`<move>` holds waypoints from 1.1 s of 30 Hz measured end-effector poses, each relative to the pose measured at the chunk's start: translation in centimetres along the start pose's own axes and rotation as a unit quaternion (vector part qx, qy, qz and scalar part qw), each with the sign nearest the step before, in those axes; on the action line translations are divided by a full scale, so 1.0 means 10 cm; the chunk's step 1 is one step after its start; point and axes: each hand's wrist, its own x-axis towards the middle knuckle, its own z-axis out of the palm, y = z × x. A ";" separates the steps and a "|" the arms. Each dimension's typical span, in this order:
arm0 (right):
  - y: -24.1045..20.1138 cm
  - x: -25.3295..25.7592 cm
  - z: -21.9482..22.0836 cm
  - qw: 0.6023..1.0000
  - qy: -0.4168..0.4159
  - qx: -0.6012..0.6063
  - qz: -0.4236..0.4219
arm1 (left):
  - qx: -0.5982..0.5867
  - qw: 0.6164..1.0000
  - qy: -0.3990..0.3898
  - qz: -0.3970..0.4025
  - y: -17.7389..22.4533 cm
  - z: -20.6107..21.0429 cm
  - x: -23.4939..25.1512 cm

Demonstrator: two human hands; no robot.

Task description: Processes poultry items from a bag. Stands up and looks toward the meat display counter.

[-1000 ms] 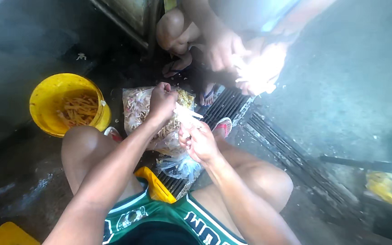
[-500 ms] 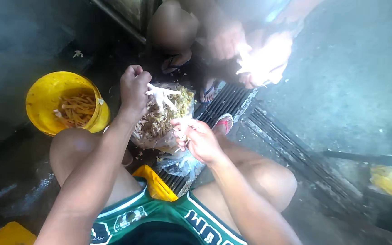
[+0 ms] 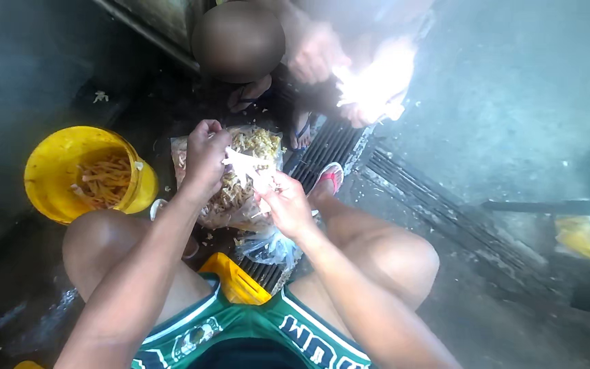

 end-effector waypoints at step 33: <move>0.22 0.11 -0.16 0.939 -0.046 -0.253 0.227 | 0.090 0.972 0.179 0.126 0.36 -0.43 0.29</move>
